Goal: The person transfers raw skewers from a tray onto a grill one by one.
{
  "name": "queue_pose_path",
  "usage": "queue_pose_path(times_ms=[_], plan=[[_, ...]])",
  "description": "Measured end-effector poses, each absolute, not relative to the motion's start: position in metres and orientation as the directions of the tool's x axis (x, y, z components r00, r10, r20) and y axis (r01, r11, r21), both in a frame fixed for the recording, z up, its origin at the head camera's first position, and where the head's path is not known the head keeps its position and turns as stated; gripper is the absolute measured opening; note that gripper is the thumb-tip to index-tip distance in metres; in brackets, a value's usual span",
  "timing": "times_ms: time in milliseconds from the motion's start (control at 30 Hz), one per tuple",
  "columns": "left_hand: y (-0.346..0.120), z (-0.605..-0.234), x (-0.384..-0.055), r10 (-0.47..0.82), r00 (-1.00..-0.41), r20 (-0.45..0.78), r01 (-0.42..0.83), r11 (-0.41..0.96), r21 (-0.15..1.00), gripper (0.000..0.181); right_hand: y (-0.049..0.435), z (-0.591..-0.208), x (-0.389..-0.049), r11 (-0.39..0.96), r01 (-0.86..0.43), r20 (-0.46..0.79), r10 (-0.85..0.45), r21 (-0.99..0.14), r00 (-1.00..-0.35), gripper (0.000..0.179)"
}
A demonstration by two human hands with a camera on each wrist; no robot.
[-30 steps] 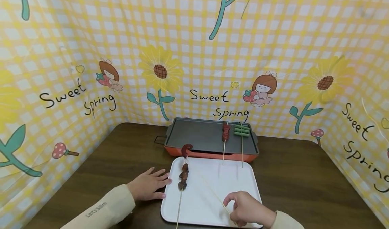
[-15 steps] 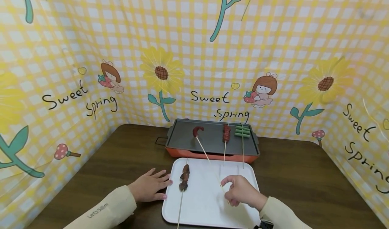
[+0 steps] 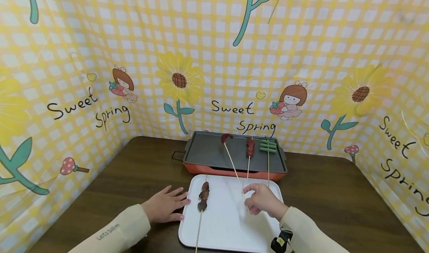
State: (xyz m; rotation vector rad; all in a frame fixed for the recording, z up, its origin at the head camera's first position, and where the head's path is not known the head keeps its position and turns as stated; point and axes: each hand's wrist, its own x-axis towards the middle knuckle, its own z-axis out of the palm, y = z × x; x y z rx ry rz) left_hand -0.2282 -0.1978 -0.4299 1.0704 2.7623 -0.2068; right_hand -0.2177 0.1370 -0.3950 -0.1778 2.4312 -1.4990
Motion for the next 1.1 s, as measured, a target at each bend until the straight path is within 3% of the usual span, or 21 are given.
queue_pose_path(times_ms=[1100], plan=[[-0.199, -0.431, -0.229, 0.662, -0.719, -0.211, 0.685, 0.727, -0.052, 0.058, 0.108, -0.381, -0.254, 0.430, 0.146, -0.226, -0.140, -0.891, -0.964, 0.027]])
